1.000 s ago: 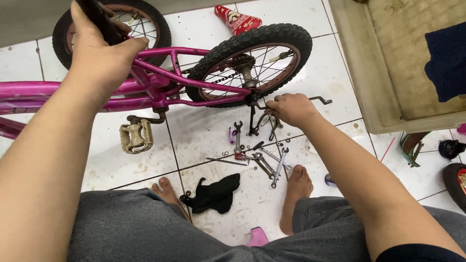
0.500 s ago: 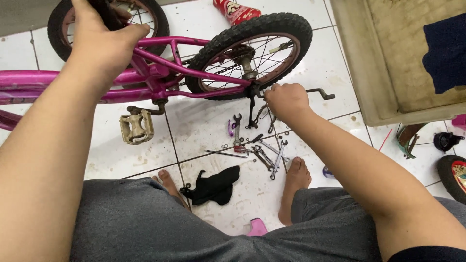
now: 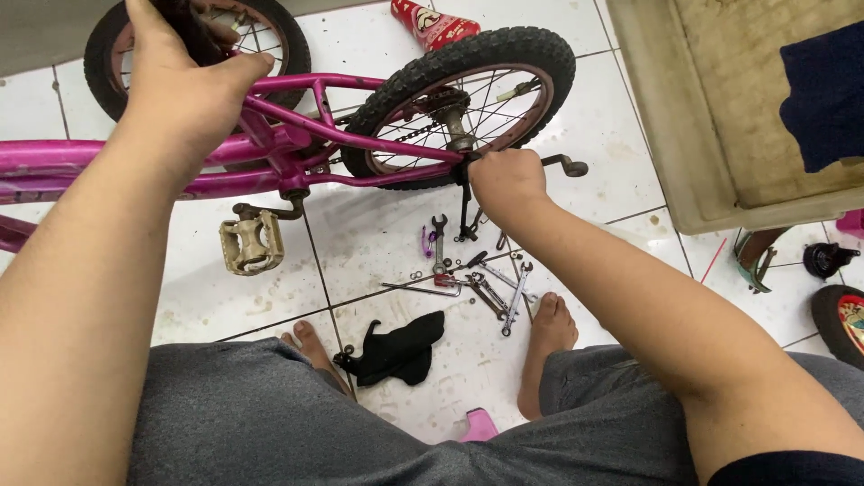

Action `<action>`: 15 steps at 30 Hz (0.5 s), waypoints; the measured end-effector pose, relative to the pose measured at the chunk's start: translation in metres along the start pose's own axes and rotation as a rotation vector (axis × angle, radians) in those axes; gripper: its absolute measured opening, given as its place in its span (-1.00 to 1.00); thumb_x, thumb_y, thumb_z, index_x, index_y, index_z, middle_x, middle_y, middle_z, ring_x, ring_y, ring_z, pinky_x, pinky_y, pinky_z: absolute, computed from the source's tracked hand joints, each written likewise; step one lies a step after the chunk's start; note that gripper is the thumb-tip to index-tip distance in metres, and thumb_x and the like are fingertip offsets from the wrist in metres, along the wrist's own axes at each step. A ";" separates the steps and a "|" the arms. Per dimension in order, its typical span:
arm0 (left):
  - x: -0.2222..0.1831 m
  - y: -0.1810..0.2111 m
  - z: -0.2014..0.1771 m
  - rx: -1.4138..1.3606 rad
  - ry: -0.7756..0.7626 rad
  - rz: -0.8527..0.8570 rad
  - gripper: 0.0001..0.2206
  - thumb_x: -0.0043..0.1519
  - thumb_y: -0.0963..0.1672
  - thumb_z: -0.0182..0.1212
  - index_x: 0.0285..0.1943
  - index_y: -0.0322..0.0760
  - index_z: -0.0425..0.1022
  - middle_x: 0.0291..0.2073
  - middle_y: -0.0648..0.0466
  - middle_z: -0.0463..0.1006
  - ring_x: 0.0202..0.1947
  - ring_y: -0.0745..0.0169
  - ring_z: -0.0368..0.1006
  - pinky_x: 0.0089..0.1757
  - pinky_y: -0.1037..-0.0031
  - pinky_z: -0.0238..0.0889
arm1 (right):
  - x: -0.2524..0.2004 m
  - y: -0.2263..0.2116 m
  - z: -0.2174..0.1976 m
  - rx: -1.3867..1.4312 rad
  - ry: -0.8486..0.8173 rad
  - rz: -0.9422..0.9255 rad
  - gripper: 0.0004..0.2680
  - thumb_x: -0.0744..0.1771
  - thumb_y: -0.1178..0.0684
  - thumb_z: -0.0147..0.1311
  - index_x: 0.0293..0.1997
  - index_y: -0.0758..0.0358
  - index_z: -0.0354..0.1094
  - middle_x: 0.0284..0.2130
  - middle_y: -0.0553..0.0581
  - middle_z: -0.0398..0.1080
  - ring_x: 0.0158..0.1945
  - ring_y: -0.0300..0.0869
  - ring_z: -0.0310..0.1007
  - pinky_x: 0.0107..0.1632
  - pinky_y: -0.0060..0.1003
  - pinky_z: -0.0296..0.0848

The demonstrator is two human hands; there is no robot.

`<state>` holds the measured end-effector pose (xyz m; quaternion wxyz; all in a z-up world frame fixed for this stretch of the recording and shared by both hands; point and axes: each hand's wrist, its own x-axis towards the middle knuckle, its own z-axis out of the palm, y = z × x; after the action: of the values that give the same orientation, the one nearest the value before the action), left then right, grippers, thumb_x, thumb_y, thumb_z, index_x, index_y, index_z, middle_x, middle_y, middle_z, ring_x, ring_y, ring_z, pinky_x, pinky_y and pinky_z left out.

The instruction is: Removing the rear wheel from a bicycle by loosening the axle nuts with a wrench and pulling it from the frame.

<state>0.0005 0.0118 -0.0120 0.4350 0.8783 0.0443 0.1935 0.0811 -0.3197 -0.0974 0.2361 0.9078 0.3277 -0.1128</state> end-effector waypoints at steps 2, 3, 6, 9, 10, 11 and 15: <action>-0.001 0.004 -0.001 -0.001 -0.014 -0.015 -0.50 0.39 -0.28 0.33 0.32 -0.34 0.00 -0.03 -0.08 0.43 -0.09 0.14 0.48 -0.19 0.45 0.46 | 0.004 -0.001 0.003 -0.017 0.017 -0.002 -0.89 0.29 0.15 0.09 -0.37 0.12 0.57 -0.45 0.10 0.58 -0.44 -0.10 0.56 -0.40 -0.23 0.39; -0.001 0.007 -0.001 -0.004 -0.025 -0.031 -0.50 0.39 -0.28 0.31 0.32 -0.32 -0.01 -0.02 -0.08 0.43 -0.08 0.13 0.49 -0.18 0.44 0.47 | 0.005 -0.001 0.005 -0.036 0.034 -0.005 -0.89 0.29 0.15 0.09 -0.39 0.11 0.57 -0.47 0.09 0.58 -0.46 -0.11 0.54 -0.41 -0.24 0.37; -0.002 0.009 -0.003 -0.003 -0.030 -0.019 -0.47 0.40 -0.29 0.30 0.36 -0.34 -0.03 -0.01 -0.10 0.43 -0.07 0.12 0.48 -0.16 0.44 0.46 | 0.013 0.007 0.013 -0.004 0.088 0.054 -0.90 0.29 0.14 0.09 -0.35 0.14 0.57 -0.44 0.12 0.58 -0.45 -0.09 0.57 -0.41 -0.23 0.39; -0.003 0.008 -0.001 -0.003 -0.006 -0.019 -0.46 0.38 -0.27 0.31 0.37 -0.35 -0.02 -0.01 -0.12 0.48 -0.09 0.10 0.51 -0.15 0.39 0.48 | 0.011 0.006 0.012 -0.036 0.132 0.013 -0.90 0.28 0.14 0.09 -0.38 0.11 0.56 -0.47 0.09 0.58 -0.45 -0.08 0.57 -0.40 -0.23 0.39; -0.004 0.008 -0.002 -0.001 -0.006 -0.022 -0.46 0.38 -0.27 0.31 0.37 -0.35 -0.02 -0.01 -0.12 0.48 -0.09 0.10 0.51 -0.15 0.39 0.48 | 0.010 0.006 0.012 -0.035 0.132 0.009 -0.90 0.28 0.14 0.09 -0.38 0.11 0.56 -0.47 0.09 0.58 -0.45 -0.08 0.57 -0.40 -0.23 0.39; -0.003 0.008 -0.002 -0.008 -0.010 -0.021 -0.48 0.38 -0.27 0.30 0.35 -0.34 -0.01 -0.01 -0.12 0.46 -0.09 0.10 0.49 -0.16 0.40 0.46 | 0.009 0.008 0.011 -0.063 0.109 -0.005 -0.91 0.27 0.14 0.11 -0.40 0.10 0.56 -0.50 0.07 0.57 -0.49 -0.12 0.54 -0.43 -0.26 0.37; -0.006 0.015 -0.002 0.029 -0.022 -0.042 -0.45 0.37 -0.29 0.30 0.37 -0.33 -0.05 -0.01 -0.15 0.46 -0.10 0.08 0.53 -0.20 0.42 0.52 | 0.001 0.023 0.007 -0.027 0.021 -0.010 -0.88 0.32 0.04 0.08 -0.35 0.03 0.57 -0.45 0.03 0.59 -0.38 -0.08 0.60 -0.31 -0.20 0.42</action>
<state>-0.0066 0.0028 -0.0014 0.4268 0.8854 0.0607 0.1738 0.0964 -0.3381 -0.0962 0.2444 0.9040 0.3361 -0.1001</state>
